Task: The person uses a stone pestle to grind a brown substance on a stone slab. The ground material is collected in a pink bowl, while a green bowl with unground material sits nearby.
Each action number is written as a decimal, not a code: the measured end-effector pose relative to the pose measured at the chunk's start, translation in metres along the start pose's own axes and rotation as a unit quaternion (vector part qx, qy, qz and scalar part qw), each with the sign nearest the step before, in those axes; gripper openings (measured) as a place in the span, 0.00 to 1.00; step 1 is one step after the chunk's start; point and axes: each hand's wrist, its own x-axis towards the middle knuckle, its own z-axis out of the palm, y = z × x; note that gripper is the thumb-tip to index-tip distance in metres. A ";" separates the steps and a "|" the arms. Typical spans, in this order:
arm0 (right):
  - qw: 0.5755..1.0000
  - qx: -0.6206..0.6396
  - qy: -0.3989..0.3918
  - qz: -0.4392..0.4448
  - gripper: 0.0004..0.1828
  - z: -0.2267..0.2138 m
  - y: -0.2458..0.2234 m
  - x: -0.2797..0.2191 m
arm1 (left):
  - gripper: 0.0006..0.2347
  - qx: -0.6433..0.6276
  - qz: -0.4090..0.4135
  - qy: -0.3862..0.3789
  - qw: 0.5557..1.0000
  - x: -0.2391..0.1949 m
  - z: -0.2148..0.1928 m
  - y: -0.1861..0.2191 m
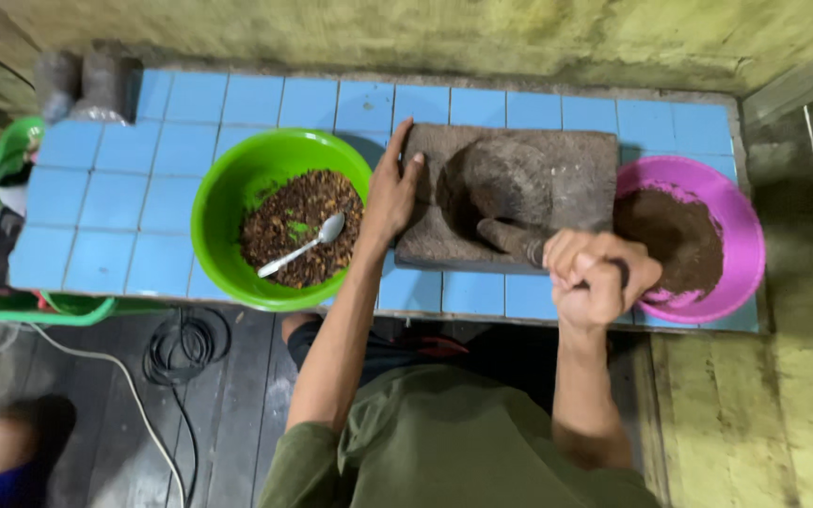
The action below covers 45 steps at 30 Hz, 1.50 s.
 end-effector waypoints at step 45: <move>0.997 -0.011 0.045 0.054 0.07 -0.024 0.022 -0.019 | 0.22 -0.002 0.005 0.005 1.000 -0.002 0.003 -0.001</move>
